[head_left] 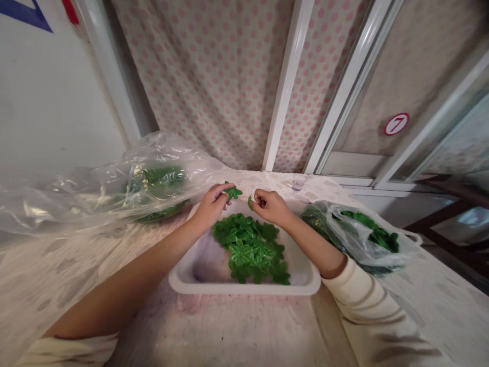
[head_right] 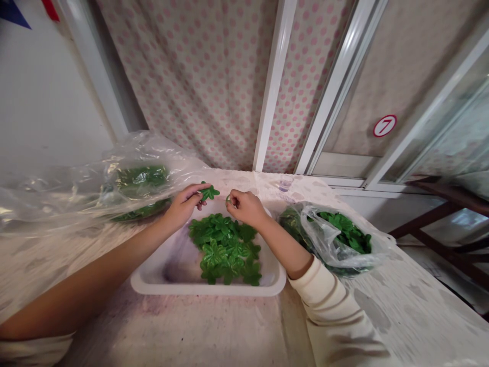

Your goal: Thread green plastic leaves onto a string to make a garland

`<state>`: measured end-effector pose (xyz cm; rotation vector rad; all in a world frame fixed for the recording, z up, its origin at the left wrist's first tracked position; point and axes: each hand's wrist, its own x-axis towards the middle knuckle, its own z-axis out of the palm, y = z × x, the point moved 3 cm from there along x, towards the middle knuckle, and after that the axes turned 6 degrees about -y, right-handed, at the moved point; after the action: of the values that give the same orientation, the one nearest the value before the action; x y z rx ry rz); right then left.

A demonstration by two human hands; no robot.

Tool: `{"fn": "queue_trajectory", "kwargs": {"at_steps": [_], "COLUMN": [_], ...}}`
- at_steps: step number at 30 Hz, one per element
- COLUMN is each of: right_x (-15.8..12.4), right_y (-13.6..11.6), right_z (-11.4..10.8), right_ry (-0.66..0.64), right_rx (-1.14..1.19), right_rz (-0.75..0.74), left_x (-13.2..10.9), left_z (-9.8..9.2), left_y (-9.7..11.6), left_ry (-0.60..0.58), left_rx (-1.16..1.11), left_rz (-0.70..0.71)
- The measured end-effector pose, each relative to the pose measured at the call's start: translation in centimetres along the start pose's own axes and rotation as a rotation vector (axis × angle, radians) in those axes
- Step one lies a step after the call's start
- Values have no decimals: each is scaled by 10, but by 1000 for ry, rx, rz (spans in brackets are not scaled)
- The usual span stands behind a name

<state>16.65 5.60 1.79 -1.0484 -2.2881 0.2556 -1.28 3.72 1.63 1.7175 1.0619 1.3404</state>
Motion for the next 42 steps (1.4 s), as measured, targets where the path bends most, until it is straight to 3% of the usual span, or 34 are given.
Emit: {"fn": "queue_trajectory", "kwargs": {"at_steps": [3,6,12,37,42], "right_x": [-2,-4,-3,-2,-2], "right_y": [-4,-10,-8,-5,-4], "right_z": [0,0,2,6,6], "right_ry": [-54,-136,-199,-237,-229], "right_rx": [47,93,111,91,65], "right_rz": [-83,-178,-178,-192,-190], "left_x": [-1,-2,-8,-8,-8], "left_z": [4,8,14,14,15], "left_y": [-1,-1,4,1,0], "left_ry": [-94,-180,-356,-397,-414], "left_rx": [70,142,186,246,223], "left_rz": [-13,61,199,294,257]}}
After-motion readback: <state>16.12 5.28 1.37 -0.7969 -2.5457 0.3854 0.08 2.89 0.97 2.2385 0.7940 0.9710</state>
